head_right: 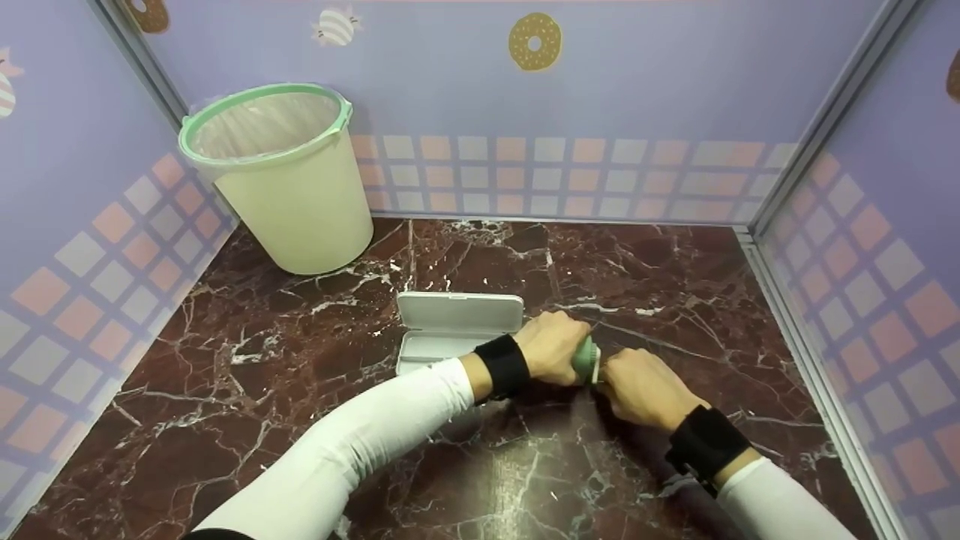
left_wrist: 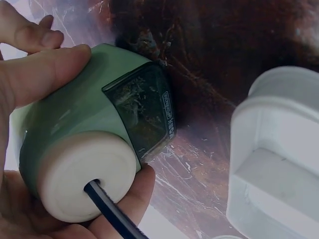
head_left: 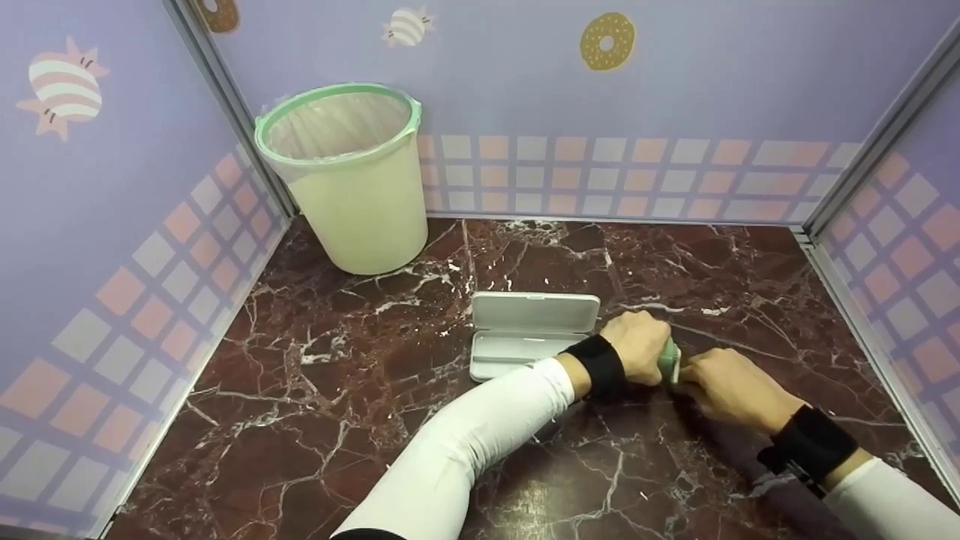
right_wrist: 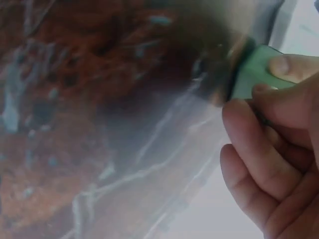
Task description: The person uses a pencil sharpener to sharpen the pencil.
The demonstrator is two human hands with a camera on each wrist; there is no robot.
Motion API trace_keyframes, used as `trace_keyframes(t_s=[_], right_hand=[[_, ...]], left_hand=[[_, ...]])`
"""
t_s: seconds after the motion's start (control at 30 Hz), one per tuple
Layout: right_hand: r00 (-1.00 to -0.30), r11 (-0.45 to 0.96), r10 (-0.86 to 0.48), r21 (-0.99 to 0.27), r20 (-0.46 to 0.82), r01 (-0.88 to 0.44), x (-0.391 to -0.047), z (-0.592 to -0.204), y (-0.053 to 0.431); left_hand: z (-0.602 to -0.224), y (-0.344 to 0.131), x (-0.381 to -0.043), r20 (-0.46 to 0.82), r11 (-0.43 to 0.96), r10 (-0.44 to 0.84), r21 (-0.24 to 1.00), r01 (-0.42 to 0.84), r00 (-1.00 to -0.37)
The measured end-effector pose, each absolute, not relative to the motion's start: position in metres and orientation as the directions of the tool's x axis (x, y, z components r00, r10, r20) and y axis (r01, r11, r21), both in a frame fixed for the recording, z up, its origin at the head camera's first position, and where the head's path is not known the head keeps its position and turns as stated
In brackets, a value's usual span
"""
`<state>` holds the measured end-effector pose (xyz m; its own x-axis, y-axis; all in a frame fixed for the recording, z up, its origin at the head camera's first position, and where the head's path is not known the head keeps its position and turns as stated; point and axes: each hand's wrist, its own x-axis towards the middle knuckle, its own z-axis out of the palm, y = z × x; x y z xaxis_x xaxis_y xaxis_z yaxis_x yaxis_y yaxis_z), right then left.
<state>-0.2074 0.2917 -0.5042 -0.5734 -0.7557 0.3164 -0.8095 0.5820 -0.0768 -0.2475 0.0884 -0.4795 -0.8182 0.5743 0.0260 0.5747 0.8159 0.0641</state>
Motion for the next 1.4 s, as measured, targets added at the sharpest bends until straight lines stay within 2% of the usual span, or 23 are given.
trace_keyframes(t_s=[0.37, 0.57, 0.93, 1.2, 1.4], right_hand=[[-0.591, 0.594, -0.761, -0.079, 0.267, -0.801, -0.203, -0.47, 0.295], [-0.609, 0.628, -0.74, -0.033, 0.285, -0.778, -0.207, -0.454, 0.295], [-0.627, 0.659, -0.725, 0.023, 0.287, -0.752, -0.216, -0.447, 0.295], [-0.663, 0.682, -0.695, -0.037, 0.278, -0.73, -0.225, -0.439, 0.292], [-0.654, 0.69, -0.67, -0.03, 0.351, -0.723, -0.233, -0.442, 0.291]], left_hand=[[-0.475, 0.091, -0.246, 0.037, 0.811, 0.58, 0.066, 0.581, -0.814], [-0.476, 0.092, -0.247, 0.025, 0.817, 0.573, 0.065, 0.573, -0.819], [-0.481, 0.089, -0.247, 0.018, 0.805, 0.59, 0.06, 0.59, -0.807], [-0.481, 0.085, -0.25, 0.038, 0.788, 0.613, 0.045, 0.614, -0.789], [-0.48, 0.083, -0.251, 0.043, 0.786, 0.616, 0.032, 0.617, -0.787]])
